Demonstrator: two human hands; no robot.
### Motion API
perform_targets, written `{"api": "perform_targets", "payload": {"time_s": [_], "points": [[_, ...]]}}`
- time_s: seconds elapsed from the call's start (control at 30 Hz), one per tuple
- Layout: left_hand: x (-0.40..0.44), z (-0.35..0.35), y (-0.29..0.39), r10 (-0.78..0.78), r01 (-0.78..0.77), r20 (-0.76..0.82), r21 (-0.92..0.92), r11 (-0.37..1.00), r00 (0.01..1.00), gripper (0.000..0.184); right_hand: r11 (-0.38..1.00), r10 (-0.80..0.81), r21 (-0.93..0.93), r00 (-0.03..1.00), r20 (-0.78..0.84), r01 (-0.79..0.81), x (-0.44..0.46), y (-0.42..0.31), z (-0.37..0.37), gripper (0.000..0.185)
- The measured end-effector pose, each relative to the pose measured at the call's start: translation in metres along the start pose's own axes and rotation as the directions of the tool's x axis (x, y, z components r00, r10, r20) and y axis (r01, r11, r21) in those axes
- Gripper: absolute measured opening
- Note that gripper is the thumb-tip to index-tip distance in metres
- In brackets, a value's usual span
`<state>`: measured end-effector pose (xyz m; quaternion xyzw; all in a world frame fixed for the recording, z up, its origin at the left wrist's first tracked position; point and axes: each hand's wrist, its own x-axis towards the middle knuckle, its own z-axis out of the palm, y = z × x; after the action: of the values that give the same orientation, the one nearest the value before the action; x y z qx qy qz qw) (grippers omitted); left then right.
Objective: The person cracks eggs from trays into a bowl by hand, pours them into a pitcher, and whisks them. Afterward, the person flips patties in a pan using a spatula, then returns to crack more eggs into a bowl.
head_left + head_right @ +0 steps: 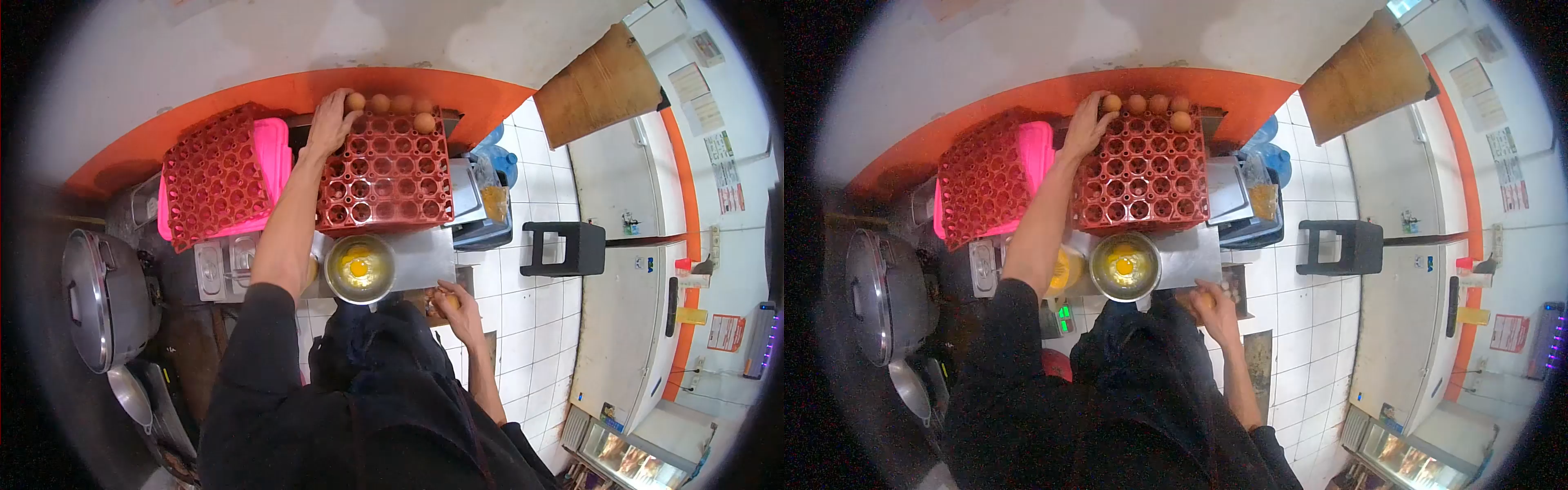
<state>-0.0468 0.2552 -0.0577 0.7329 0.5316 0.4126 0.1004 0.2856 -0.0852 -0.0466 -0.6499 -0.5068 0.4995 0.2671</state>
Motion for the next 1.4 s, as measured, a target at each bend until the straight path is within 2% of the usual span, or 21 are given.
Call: {"api": "perform_targets", "payload": {"time_s": [0.03, 0.1, 0.13, 0.17, 0.2, 0.27, 0.33, 0.37, 0.5, 0.57, 0.63, 0.77, 0.83, 0.9, 1.07, 1.13, 1.23, 1.27, 1.33, 1.37, 1.4], "points": [[-0.002, -0.010, 0.016, -0.006, 0.006, 0.001, 0.004, 1.000, 1.000, 0.043, 0.985, 0.071, 0.159, 0.997, 0.023, -0.074, 0.002, -0.011, 0.006, 0.042], [-0.014, -0.036, 0.065, -0.171, 0.169, 0.012, -0.242, 0.956, 0.985, 0.045, 0.948, 0.148, 0.279, 0.988, 0.042, -0.154, 0.006, -0.020, 0.016, 0.042], [-0.027, -0.037, 0.071, -0.100, 0.086, -0.048, -0.237, 0.968, 0.994, 0.049, 0.893, 0.214, 0.393, 0.975, 0.061, -0.220, 0.012, -0.023, 0.020, 0.043], [-0.045, -0.043, 0.094, -0.238, 0.228, 0.041, -0.489, 0.842, 0.970, 0.049, 0.892, 0.215, 0.390, 0.974, 0.072, -0.226, 0.016, -0.024, 0.026, 0.043], [-0.069, -0.046, 0.106, -0.254, 0.280, 0.136, -0.645, 0.711, 0.958, 0.051, 0.802, 0.215, 0.557, 0.974, 0.067, -0.215, 0.019, -0.022, 0.032, 0.043], [-0.120, -0.062, 0.143, -0.318, 0.405, 0.270, -0.757, 0.514, 0.909, 0.052, 0.622, 0.125, 0.766, 0.986, 0.111, -0.165, 0.028, -0.007, 0.039, 0.044], [-0.177, -0.066, 0.164, -0.342, 0.536, 0.447, -0.812, 0.233, 0.827, 0.057, 0.709, 0.063, 0.700, 0.996, 0.065, -0.091, 0.034, -0.023, 0.051, 0.045], [-0.196, -0.068, 0.180, -0.409, 0.511, 0.377, -0.807, 0.295, 0.831, 0.054, 0.780, -0.014, 0.625, 1.000, 0.016, 0.001, 0.037, -0.034, 0.055, 0.046], [-0.277, -0.056, 0.168, -0.462, 0.661, 0.539, -0.736, 0.147, 0.704, 0.047, 0.942, -0.180, 0.296, 0.982, 0.053, 0.157, 0.034, -0.084, 0.071, 0.046], [-0.305, -0.037, 0.152, -0.484, 0.679, 0.547, -0.720, 0.145, 0.683, 0.046, 0.953, -0.162, 0.281, 0.974, 0.157, 0.113, 0.039, -0.070, 0.080, 0.046], [-0.320, -0.033, 0.147, -0.508, 0.697, 0.553, -0.703, 0.140, 0.660, 0.046, 0.965, -0.261, 0.070, 0.957, 0.124, 0.254, 0.046, -0.070, 0.086, 0.046], [-0.315, -0.025, 0.148, -0.582, 0.646, 0.516, -0.763, 0.022, 0.628, 0.048, 0.947, -0.299, 0.079, 0.943, -0.143, 0.312, 0.046, -0.071, 0.106, 0.046], [-0.321, -0.015, 0.141, -0.592, 0.627, 0.496, -0.779, 0.021, 0.636, 0.048, 0.942, -0.335, -0.001, 0.941, -0.053, 0.336, 0.048, -0.065, 0.111, 0.047], [-0.334, -0.004, 0.131, -0.600, 0.644, 0.470, -0.758, 0.101, 0.647, 0.048, 0.926, -0.316, -0.138, 0.921, 0.230, 0.352, 0.050, -0.067, 0.116, 0.048], [-0.329, -0.016, 0.133, -0.629, 0.634, 0.478, -0.773, 0.031, 0.613, 0.047, 0.953, -0.303, 0.037, 0.953, 0.033, 0.301, 0.049, -0.073, 0.121, 0.048], [-0.330, -0.012, 0.129, -0.628, 0.624, 0.475, -0.781, 0.021, 0.616, 0.046, 0.954, -0.271, -0.071, 0.938, 0.216, 0.292, 0.047, -0.077, 0.123, 0.048], [-0.331, -0.013, 0.122, -0.602, 0.650, 0.478, -0.754, 0.092, 0.639, 0.047, 0.943, -0.311, -0.046, 0.925, 0.220, 0.329, 0.055, -0.063, 0.126, 0.043], [-0.327, -0.018, 0.121, -0.602, 0.655, 0.519, -0.756, 0.010, 0.607, 0.048, 0.942, -0.317, -0.045, 0.923, 0.218, 0.334, 0.061, -0.058, 0.127, 0.043], [-0.326, -0.023, 0.118, -0.597, 0.659, 0.565, -0.748, -0.079, 0.570, 0.048, 0.943, -0.277, 0.215, 0.956, 0.093, 0.253, 0.069, -0.045, 0.125, 0.038], [-0.325, -0.022, 0.113, -0.599, 0.699, 0.597, -0.710, -0.085, 0.534, 0.048, 0.942, -0.280, 0.215, 0.956, 0.090, 0.256, 0.080, -0.032, 0.120, 0.038], [-0.324, -0.021, 0.108, -0.599, 0.738, 0.629, -0.669, -0.092, 0.495, 0.048, 0.936, -0.181, 0.339, 0.953, 0.241, 0.092, 0.092, -0.019, 0.111, 0.036]]}}
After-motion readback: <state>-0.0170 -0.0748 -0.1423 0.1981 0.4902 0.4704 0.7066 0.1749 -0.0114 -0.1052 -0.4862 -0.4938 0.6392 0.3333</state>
